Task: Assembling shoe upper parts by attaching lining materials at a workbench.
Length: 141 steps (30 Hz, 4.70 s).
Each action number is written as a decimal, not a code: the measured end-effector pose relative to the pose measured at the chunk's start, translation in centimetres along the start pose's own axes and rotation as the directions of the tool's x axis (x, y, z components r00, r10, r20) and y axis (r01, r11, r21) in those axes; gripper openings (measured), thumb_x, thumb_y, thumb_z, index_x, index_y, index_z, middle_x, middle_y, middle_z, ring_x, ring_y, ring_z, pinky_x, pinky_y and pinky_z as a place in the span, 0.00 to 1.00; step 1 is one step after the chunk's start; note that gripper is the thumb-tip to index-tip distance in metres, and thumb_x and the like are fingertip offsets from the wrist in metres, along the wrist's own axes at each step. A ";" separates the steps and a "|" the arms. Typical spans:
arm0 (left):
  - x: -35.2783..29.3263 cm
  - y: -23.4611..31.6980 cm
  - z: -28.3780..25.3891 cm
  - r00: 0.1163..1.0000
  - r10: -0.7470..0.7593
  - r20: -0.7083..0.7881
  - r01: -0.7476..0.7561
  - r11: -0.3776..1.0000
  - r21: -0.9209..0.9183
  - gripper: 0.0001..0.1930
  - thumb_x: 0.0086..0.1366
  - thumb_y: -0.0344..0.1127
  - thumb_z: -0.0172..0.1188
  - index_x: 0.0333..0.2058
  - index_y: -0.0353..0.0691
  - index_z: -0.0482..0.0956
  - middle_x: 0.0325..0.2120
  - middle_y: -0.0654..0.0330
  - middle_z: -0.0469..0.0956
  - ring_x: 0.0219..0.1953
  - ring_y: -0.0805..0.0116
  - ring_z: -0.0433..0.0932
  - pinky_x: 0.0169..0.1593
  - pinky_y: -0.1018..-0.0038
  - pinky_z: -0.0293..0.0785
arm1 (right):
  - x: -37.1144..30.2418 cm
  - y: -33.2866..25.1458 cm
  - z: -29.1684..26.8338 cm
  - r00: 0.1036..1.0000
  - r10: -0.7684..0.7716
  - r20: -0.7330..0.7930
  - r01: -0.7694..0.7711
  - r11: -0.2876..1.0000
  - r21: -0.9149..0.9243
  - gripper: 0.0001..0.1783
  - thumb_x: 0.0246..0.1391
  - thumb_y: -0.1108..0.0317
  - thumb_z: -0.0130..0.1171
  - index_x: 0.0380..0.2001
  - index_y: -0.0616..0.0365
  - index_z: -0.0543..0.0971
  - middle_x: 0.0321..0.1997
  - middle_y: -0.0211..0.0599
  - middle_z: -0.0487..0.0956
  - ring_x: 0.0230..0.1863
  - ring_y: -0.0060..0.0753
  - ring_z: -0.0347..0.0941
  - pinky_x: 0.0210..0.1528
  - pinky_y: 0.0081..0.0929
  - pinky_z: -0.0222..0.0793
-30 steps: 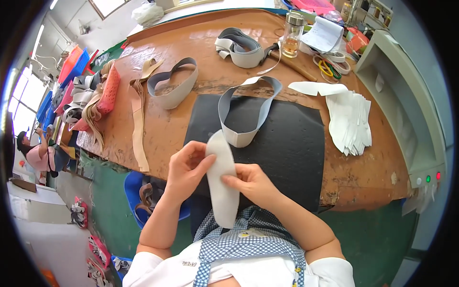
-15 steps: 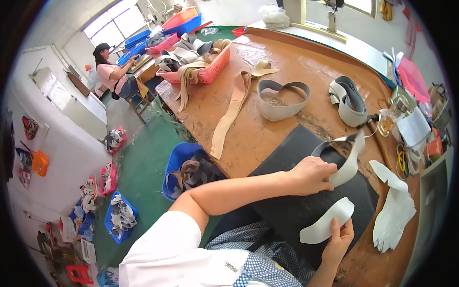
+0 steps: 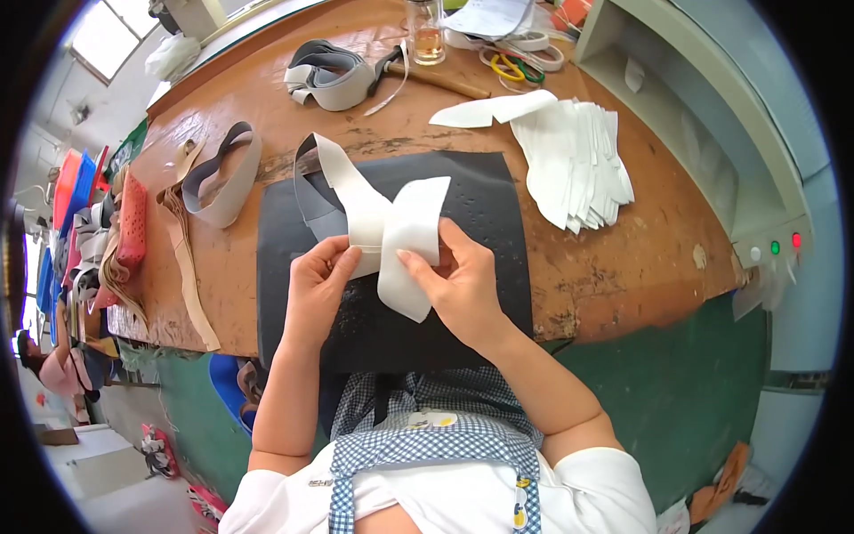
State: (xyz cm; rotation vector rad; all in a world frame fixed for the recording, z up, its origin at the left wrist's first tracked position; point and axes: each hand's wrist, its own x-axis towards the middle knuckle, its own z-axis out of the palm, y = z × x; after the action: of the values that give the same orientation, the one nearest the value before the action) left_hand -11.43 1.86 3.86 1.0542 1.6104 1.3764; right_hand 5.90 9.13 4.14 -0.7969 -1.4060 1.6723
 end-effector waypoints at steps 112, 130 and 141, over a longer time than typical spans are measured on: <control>-5.3 1.4 -4.7 0.998 -0.067 -0.023 0.070 0.892 0.447 0.13 0.56 0.34 0.70 0.35 0.31 0.82 0.21 0.53 0.79 0.25 0.77 0.77 0.30 0.75 0.72 | 3.9 2.8 2.1 0.939 0.337 0.065 -0.343 0.933 0.109 0.41 0.43 0.79 0.70 0.60 0.69 0.60 0.44 0.48 0.80 0.42 0.37 0.81 0.39 0.29 0.80; -4.1 3.1 -6.9 0.920 0.243 -0.307 -0.107 0.911 0.399 0.09 0.59 0.29 0.68 0.35 0.38 0.77 0.32 0.60 0.80 0.38 0.67 0.79 0.43 0.73 0.75 | 3.8 1.5 2.0 0.894 -0.333 0.301 0.430 0.826 -0.365 0.07 0.59 0.73 0.61 0.39 0.64 0.79 0.26 0.36 0.81 0.27 0.15 0.73 0.30 0.18 0.69; -2.7 -1.3 -1.7 0.970 -0.241 -0.032 0.165 0.749 -0.642 0.16 0.63 0.26 0.65 0.46 0.38 0.68 0.39 0.58 0.80 0.40 0.72 0.80 0.47 0.75 0.78 | -2.1 3.1 -0.5 0.901 -0.067 0.428 0.197 0.943 -0.268 0.16 0.68 0.61 0.52 0.44 0.65 0.77 0.29 0.35 0.78 0.31 0.17 0.71 0.34 0.19 0.67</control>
State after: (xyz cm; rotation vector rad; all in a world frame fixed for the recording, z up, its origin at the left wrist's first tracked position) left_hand -12.16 -1.41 2.88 0.3809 1.1356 1.6752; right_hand 6.80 7.27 1.00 -0.5048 -2.0076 1.5941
